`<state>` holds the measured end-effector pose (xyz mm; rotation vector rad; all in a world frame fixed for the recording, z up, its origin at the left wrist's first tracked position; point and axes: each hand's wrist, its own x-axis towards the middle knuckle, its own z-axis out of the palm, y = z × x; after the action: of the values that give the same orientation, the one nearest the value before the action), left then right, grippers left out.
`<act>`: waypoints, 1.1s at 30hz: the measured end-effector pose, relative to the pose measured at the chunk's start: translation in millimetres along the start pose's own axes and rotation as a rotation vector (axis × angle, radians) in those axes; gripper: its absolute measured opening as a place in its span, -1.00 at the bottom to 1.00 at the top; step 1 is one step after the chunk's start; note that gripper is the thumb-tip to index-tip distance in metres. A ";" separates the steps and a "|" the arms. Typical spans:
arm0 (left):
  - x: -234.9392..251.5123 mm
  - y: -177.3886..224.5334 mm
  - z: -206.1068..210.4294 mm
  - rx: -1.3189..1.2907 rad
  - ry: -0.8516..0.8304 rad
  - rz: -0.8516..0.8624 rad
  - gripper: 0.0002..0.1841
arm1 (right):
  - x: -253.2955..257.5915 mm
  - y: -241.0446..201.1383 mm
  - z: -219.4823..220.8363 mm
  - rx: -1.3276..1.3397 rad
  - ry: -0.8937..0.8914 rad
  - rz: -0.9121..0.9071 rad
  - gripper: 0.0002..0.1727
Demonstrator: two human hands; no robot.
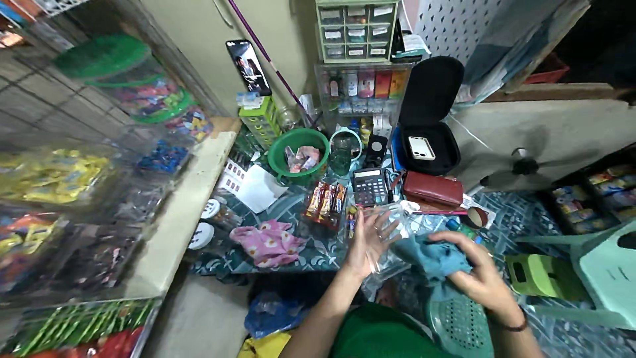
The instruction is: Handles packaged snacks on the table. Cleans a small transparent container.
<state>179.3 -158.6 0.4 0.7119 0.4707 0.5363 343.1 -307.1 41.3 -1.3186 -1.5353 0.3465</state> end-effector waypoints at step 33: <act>-7.7 -10.2 -18.7 -0.272 -0.188 0.086 -0.26 | -20.9 43.4 47.2 -0.701 0.124 -0.027 -0.65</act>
<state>165.8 -160.7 -17.6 0.5161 0.1870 0.5952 325.5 -291.5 -21.9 -1.8056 -1.6283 -0.3245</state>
